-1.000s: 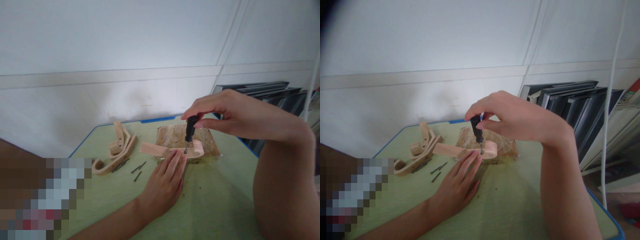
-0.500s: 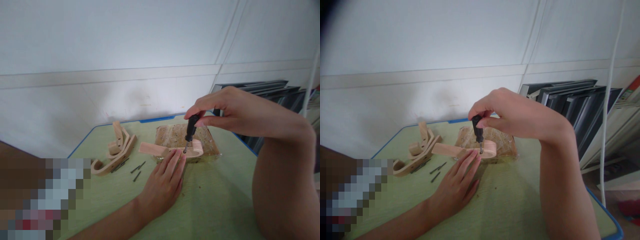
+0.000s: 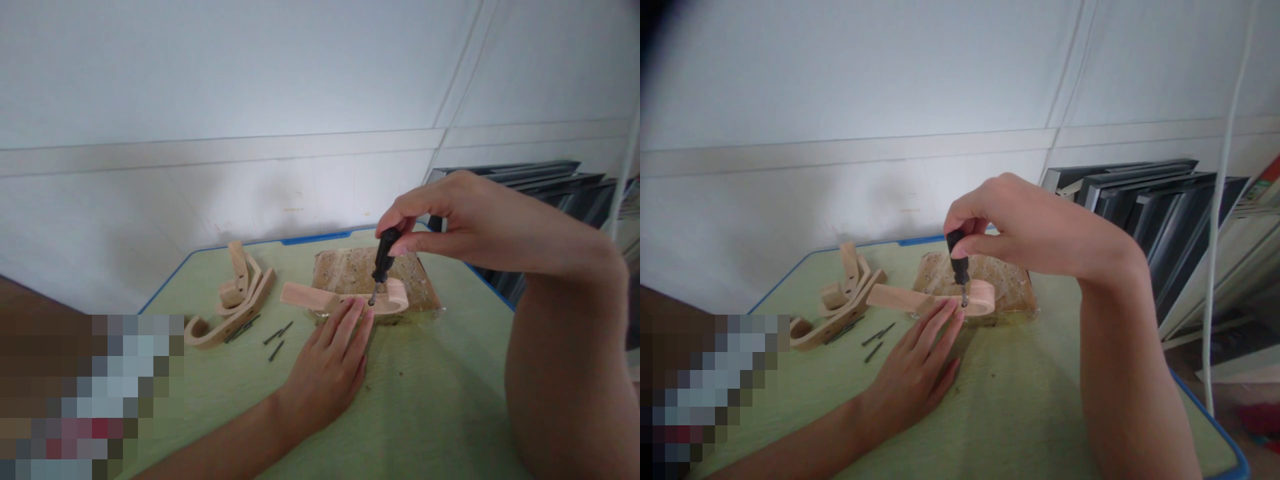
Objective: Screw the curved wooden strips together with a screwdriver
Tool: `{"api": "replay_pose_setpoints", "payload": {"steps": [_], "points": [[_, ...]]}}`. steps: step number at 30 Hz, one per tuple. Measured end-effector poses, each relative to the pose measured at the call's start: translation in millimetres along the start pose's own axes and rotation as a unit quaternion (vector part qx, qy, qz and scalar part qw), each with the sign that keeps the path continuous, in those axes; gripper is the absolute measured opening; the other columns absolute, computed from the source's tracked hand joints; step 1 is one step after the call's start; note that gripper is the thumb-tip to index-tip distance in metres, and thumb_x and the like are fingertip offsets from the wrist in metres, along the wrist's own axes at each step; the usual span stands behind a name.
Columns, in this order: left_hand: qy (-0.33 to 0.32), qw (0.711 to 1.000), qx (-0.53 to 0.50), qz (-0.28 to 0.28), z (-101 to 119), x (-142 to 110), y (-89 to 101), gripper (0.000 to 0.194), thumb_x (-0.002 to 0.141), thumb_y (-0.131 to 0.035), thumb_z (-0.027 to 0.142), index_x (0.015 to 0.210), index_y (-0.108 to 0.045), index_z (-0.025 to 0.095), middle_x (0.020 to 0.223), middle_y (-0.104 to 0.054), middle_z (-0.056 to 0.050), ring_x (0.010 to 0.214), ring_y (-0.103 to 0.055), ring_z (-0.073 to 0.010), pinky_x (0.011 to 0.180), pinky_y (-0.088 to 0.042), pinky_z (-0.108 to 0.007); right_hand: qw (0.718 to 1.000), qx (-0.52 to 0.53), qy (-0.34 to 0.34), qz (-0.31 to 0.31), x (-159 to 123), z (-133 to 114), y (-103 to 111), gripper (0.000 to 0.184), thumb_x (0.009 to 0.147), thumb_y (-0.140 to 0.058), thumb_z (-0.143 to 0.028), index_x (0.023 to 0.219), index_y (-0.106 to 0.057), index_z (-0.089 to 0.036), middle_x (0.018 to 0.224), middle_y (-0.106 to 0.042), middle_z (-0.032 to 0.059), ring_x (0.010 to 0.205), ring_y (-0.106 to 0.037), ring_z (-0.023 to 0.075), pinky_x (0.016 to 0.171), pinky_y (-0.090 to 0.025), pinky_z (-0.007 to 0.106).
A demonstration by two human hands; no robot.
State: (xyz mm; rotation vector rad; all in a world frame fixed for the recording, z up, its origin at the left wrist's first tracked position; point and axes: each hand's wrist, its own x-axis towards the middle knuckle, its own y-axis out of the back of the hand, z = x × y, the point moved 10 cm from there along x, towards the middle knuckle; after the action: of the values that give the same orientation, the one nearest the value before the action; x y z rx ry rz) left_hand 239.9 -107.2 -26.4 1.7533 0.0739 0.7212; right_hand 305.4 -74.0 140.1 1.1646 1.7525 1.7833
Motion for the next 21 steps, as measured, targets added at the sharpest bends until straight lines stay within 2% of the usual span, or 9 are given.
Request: {"api": "replay_pose_setpoints", "payload": {"steps": [11,21], "points": [[0.0,1.0,-0.011,0.008,0,0,1.6,0.053,0.081,-0.043,0.019,0.13,-0.028,0.004,0.137,-0.027,-0.018,0.129,-0.018,-0.0288,0.101,-0.034,-0.042,0.999,0.041,-0.013,-0.001,1,5,-1,0.021,0.079,-0.052,-0.033,0.087,-0.062,-0.016,0.074,-0.062,-0.0007,0.063,-0.051,0.0101,0.054,-0.033,0.023],[0.002,1.0,-0.017,0.002,0,0,1.4,0.053,0.081,-0.042,0.018,0.131,-0.027,0.005,0.137,-0.027,-0.018,0.129,-0.019,-0.0295,0.1,-0.034,-0.044,0.997,0.073,0.039,-0.009,1,-8,-5,0.026,0.083,-0.046,-0.022,0.105,-0.057,-0.019,0.098,-0.063,0.0003,0.086,-0.056,0.0132,0.071,-0.041,0.025]]}}
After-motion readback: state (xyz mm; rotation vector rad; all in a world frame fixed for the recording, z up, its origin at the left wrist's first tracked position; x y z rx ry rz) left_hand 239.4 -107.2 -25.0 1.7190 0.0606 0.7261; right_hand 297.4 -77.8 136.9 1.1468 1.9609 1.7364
